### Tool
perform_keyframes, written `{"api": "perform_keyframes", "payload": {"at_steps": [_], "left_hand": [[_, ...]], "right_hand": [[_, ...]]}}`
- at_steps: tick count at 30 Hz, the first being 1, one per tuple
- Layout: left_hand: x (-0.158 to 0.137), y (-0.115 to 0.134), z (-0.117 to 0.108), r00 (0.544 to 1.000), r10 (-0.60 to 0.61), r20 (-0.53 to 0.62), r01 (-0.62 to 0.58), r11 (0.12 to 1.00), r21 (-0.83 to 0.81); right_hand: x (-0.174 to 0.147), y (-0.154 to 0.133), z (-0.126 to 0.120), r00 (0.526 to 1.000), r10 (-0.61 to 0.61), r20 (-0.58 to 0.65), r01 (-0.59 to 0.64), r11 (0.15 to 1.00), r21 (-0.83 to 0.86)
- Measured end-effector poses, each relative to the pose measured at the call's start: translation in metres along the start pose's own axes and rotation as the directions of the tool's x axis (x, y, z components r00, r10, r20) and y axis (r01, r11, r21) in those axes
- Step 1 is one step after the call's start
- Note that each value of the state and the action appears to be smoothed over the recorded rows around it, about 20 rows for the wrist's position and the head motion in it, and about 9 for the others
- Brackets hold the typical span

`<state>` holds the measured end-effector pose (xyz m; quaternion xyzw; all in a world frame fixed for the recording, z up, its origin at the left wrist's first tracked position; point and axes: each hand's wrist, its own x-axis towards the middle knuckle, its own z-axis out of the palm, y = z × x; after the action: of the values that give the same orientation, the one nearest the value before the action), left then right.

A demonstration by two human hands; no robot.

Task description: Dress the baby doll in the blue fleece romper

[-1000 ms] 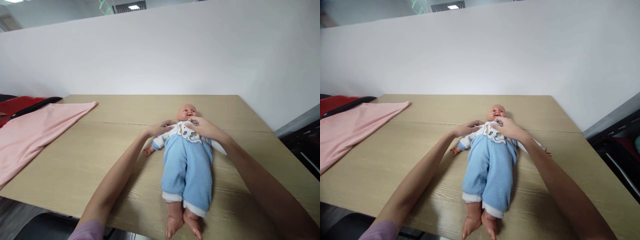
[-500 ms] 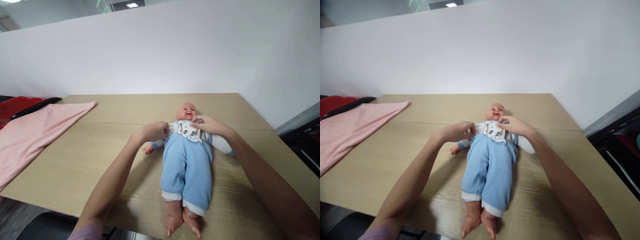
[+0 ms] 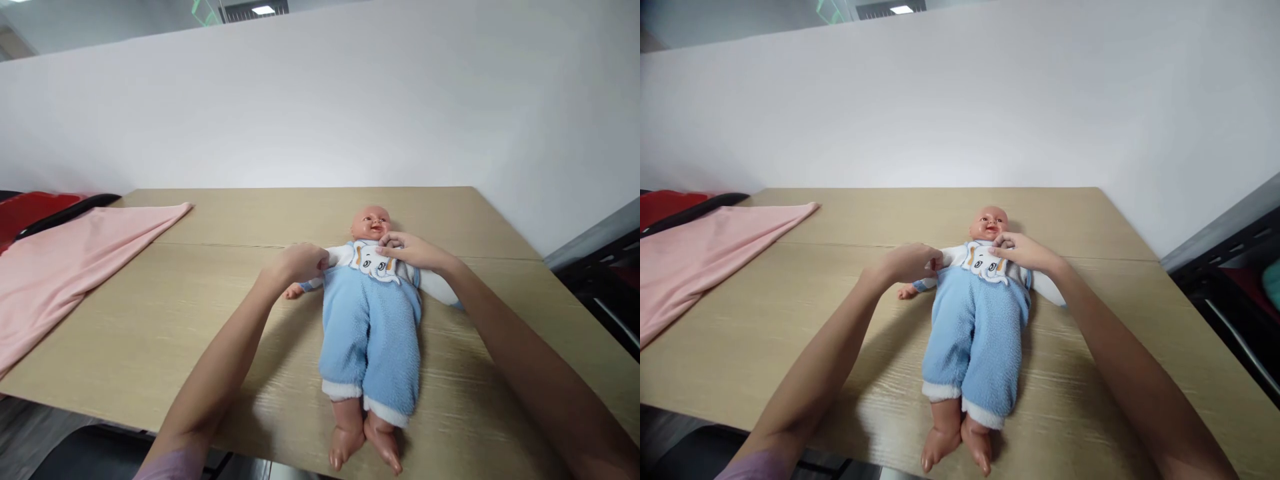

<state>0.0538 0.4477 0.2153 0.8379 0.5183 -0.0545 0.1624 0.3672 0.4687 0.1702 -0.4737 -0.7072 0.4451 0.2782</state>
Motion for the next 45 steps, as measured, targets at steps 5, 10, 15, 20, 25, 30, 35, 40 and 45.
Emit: {"api": "perform_keyframes", "payload": {"at_steps": [5,10,15,20,25,30,35,40,45], "left_hand": [[0.003,0.025,0.017,0.992,-0.029,-0.120,0.055,0.973,0.224],[0.000,0.037,0.021,0.992,-0.031,-0.122,0.067,0.953,0.297],[-0.008,0.048,0.019,0.959,0.027,-0.281,0.068,0.943,0.325],[0.013,0.082,0.034,0.812,0.277,-0.515,-0.240,0.961,0.138],[0.061,0.118,0.053,0.783,0.453,-0.427,-0.404,0.891,0.207],[0.082,0.121,0.061,0.772,0.487,-0.408,-0.431,0.873,0.228],[0.072,0.109,0.067,0.651,0.538,-0.536,-0.569,0.813,0.125],[0.067,0.107,0.071,0.548,0.625,-0.557,-0.659,0.732,0.172],[0.067,0.100,0.079,0.364,0.672,-0.645,-0.684,0.663,0.305]], "right_hand": [[0.003,0.010,-0.001,1.000,-0.029,-0.007,0.029,0.999,0.014],[-0.001,0.009,0.004,0.995,-0.081,-0.062,0.074,0.992,-0.103],[-0.051,0.019,0.001,0.945,-0.209,-0.252,0.095,0.912,-0.398],[-0.133,0.075,-0.022,0.916,-0.252,-0.313,0.008,0.791,-0.612],[-0.175,0.103,-0.029,0.906,-0.199,-0.374,-0.055,0.820,-0.570],[-0.175,0.080,-0.028,0.852,-0.078,-0.518,-0.119,0.934,-0.336],[-0.144,0.065,-0.031,0.785,-0.122,-0.608,0.080,0.992,-0.095],[-0.096,0.063,-0.012,0.715,-0.140,-0.685,0.253,0.965,0.066],[-0.085,0.070,0.013,0.740,-0.393,-0.547,0.352,0.918,-0.183]]}}
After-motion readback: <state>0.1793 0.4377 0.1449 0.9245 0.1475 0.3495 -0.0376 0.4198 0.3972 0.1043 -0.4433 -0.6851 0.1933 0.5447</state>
